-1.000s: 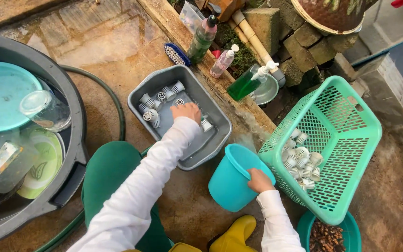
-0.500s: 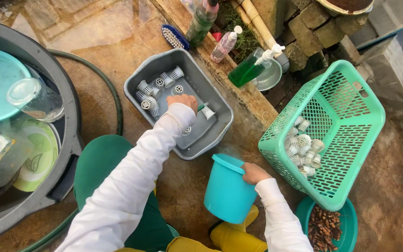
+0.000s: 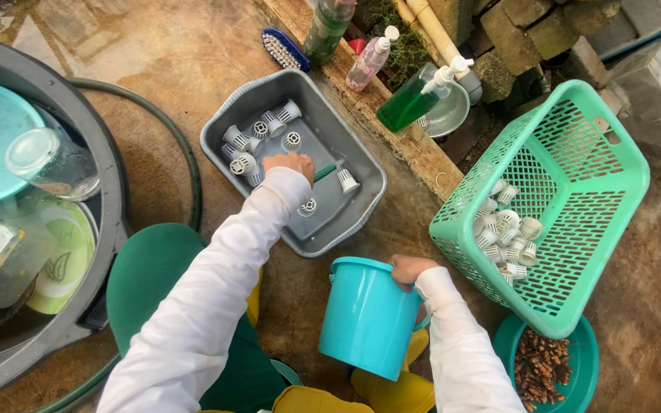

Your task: Washing and organizing small plastic hydroponic net pots.

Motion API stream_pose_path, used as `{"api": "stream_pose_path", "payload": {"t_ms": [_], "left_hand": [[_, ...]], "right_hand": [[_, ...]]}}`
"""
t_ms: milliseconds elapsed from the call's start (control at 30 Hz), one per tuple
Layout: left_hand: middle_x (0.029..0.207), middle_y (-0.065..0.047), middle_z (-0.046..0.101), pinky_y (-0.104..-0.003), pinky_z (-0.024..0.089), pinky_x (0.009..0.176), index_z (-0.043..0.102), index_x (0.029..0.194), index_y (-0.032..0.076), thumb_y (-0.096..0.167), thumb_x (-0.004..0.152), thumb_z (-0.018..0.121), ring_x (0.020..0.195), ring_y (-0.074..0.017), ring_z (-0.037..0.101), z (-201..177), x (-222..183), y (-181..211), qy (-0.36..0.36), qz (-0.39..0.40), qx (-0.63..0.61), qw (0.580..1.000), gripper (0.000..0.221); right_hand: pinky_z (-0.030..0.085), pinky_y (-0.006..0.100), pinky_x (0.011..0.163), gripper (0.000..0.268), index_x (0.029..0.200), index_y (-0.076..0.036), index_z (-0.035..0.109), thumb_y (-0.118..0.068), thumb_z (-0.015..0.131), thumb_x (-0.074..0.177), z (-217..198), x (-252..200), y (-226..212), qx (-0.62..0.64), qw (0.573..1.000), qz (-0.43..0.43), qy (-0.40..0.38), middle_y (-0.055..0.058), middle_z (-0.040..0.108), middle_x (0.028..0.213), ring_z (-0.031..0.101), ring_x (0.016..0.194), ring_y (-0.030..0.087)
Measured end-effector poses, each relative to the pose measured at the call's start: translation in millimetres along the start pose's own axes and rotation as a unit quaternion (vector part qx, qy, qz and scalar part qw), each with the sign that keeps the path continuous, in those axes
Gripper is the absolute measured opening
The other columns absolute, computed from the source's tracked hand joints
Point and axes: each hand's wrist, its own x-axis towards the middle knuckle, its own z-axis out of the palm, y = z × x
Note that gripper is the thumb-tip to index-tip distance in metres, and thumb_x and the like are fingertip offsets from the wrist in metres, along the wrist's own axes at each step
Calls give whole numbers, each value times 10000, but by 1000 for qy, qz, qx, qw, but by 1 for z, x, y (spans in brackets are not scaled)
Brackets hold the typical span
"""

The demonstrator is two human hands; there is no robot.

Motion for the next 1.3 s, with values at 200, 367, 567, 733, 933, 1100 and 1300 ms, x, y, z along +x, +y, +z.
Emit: {"api": "stream_pose_path", "payload": {"t_ms": [200,367,567,733,933,1100,1300], "left_hand": [[1265,-98,710,-475,502,937,695,1232,122,197,941,652,1167,-318,688,5,3,0,-5,4,3,1000,304],[1263,-100,704,-473,500,932,687,1227,120,210,934,654,1156,-317,690,7,6,3,1,9,5,1000,309],[1253,-97,711,-472,507,926,684,1221,114,194,955,616,1153,-312,696,-4,-1,11,-1,30,11,999,286],[1250,-111,697,-469,517,904,669,1210,111,163,968,571,1138,-325,692,-22,-13,14,18,83,13,996,266],[1277,-108,674,-463,505,919,644,1240,98,174,950,582,1180,-317,662,-26,-13,13,32,97,45,994,306],[1221,-95,689,-474,485,872,605,1315,111,189,991,518,1114,-298,677,-25,-8,9,79,69,41,994,345],[1199,-92,680,-476,466,839,531,1442,86,220,954,550,1059,-291,662,-25,-15,1,155,57,60,984,506]], "right_hand": [[556,430,815,583,1085,-78,638,51,643,517,-12,-6,0,73,997,-8,-35,161,710,1018,685,974,337],[548,390,758,236,746,29,648,-1,640,512,5,26,54,93,989,-103,-44,171,701,781,695,805,334],[513,405,656,178,781,39,680,-2,607,623,33,-60,59,207,960,-171,74,157,695,721,673,715,300],[583,403,857,311,1110,-63,773,-143,747,811,123,-65,28,167,960,-89,206,185,791,959,776,899,332],[525,486,913,350,1178,-86,715,-68,703,828,162,-36,-20,121,901,-71,411,161,699,1217,643,1106,390],[495,480,912,568,1253,-24,574,-271,821,805,50,-66,-83,191,792,-182,551,202,571,1165,590,1061,398],[439,481,1041,736,1312,-49,568,-344,902,726,-28,136,-105,125,872,-198,430,264,485,1317,485,1261,437]]}}
